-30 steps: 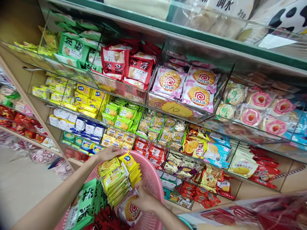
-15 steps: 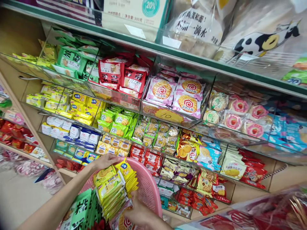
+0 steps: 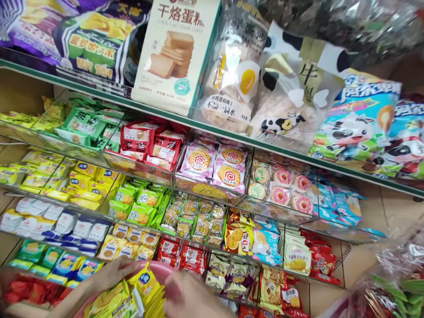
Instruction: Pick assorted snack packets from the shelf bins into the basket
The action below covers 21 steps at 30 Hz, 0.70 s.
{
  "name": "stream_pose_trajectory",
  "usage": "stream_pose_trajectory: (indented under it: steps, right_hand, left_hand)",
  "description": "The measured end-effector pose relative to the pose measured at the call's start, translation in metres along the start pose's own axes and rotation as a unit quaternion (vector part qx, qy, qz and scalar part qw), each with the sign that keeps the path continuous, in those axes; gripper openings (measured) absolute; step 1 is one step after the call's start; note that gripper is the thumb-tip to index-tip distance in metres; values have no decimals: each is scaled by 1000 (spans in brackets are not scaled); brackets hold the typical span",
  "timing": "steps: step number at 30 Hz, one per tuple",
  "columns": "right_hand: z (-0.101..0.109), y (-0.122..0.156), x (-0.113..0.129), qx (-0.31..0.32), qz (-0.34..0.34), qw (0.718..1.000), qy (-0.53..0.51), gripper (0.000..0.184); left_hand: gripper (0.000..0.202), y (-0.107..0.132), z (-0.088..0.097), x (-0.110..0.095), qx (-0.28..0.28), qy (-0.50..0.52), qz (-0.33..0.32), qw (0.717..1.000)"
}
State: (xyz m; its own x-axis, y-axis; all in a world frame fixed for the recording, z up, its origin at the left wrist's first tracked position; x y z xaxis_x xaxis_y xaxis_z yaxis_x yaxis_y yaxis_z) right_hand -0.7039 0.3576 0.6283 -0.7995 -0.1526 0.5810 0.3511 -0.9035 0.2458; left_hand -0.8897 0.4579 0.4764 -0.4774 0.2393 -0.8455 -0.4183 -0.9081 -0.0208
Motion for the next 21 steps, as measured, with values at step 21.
stream_pose_trajectory:
  steps: [21]
  right_hand:
    - [263,-36,140,-399,44,823,401,58]
  left_hand:
    - [61,13,11,16,-39,3,24,999]
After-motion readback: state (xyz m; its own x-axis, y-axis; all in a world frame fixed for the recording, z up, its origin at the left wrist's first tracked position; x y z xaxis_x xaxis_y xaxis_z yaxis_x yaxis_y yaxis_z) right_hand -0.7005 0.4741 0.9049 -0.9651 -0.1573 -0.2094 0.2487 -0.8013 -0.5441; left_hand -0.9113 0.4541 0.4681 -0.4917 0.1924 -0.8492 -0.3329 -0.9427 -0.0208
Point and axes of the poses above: each hand's wrist, its own y-axis away from the middle knuckle, its own z-axis out of the back of the hand, x = y × z, the point moved 10 cm from there along -y, towards the middle knuckle, and after that the axes turned 8 degrees about -z, right-handed, at the moved point
